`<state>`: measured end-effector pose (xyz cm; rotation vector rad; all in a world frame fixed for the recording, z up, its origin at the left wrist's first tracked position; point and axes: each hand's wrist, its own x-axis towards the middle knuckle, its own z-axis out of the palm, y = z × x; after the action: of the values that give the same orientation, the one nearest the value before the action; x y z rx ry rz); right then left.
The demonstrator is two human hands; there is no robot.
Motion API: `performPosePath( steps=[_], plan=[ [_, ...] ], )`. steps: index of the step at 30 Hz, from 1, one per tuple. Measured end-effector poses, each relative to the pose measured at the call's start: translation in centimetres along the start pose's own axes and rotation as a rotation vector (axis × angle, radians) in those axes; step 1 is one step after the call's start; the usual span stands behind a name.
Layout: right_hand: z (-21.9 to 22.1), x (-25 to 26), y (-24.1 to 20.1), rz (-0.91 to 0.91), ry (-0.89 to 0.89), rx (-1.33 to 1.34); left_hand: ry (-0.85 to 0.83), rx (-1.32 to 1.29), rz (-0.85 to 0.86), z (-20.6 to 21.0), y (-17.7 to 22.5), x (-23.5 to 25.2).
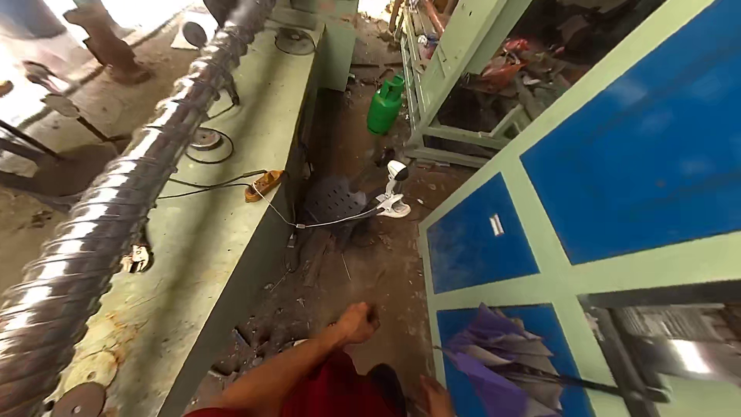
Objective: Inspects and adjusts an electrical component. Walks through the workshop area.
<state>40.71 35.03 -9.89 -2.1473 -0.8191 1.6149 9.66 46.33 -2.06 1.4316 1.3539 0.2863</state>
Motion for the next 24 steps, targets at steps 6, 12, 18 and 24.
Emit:
performPosePath(
  steps=[6,12,18,24],
  plan=[
    [-1.1,12.3,-14.0,-0.112,-0.083,0.018,0.105,-0.136,-0.244,-4.5,-1.4,8.4],
    [-1.5,22.8,-27.6,-0.081,-0.31,-0.074,0.41,-0.524,-0.41,-6.0,-1.4,16.3],
    [-3.4,31.1,-42.6,-0.127,-0.44,-0.196,0.757,-0.756,-0.614,-8.7,2.7,22.1],
    [0.0,37.0,-54.4,-0.156,-0.448,-0.052,1.068,-1.389,-0.69,-10.9,2.7,25.7]
  ],
)
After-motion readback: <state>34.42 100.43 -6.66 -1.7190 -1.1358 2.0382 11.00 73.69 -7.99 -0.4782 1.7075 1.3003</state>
